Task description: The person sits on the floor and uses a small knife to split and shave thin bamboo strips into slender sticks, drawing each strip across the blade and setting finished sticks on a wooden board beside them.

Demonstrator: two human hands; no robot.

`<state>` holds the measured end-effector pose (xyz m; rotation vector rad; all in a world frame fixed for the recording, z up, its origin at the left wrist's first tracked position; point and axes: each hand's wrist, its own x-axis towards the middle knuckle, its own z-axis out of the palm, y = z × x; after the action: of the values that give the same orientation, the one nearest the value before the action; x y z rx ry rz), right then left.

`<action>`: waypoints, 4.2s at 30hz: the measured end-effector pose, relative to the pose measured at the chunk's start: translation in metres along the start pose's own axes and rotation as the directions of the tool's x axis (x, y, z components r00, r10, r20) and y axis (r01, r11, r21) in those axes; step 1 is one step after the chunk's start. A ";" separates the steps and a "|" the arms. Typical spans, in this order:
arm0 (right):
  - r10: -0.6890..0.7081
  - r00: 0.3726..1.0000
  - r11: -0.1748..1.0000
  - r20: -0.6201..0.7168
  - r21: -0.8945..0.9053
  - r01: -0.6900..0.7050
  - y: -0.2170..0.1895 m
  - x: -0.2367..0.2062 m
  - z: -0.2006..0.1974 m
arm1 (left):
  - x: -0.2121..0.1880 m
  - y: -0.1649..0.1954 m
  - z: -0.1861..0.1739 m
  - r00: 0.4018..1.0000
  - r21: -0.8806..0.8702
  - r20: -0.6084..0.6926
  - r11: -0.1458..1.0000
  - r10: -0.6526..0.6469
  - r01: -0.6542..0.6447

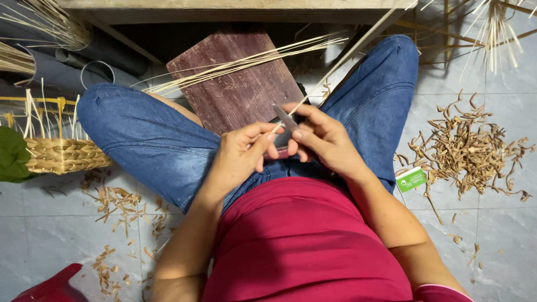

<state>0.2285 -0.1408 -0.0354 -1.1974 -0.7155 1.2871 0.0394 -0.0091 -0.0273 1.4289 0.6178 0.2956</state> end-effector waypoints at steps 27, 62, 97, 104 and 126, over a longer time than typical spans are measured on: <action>-0.100 0.983 0.994 -0.156 0.018 0.104 -0.021 0.010 -0.025 | -0.011 -0.007 -0.005 1.000 0.116 0.010 0.993 0.002 -0.004; -0.122 0.986 0.989 -0.112 0.069 0.131 -0.037 0.002 -0.017 | -0.023 0.008 -0.006 0.995 0.159 -0.093 0.987 -0.017 0.032; -0.027 0.999 0.954 -0.036 0.299 0.036 -0.026 0.000 -0.014 | 0.039 0.034 0.022 0.940 0.006 -0.187 0.957 0.286 -0.290; -0.055 0.994 0.946 -0.098 0.312 0.083 -0.023 0.000 -0.022 | 0.042 0.016 0.015 0.933 0.141 -0.209 0.953 0.293 -0.268; -0.211 0.938 0.874 -0.276 0.378 0.307 -0.025 -0.005 -0.055 | 0.002 0.042 0.008 0.676 0.744 -0.150 0.533 0.722 -0.403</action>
<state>0.2867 -0.1563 -0.0271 -0.8447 -0.3898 0.9909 0.0528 -0.0082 0.0131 2.3047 0.6144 1.0668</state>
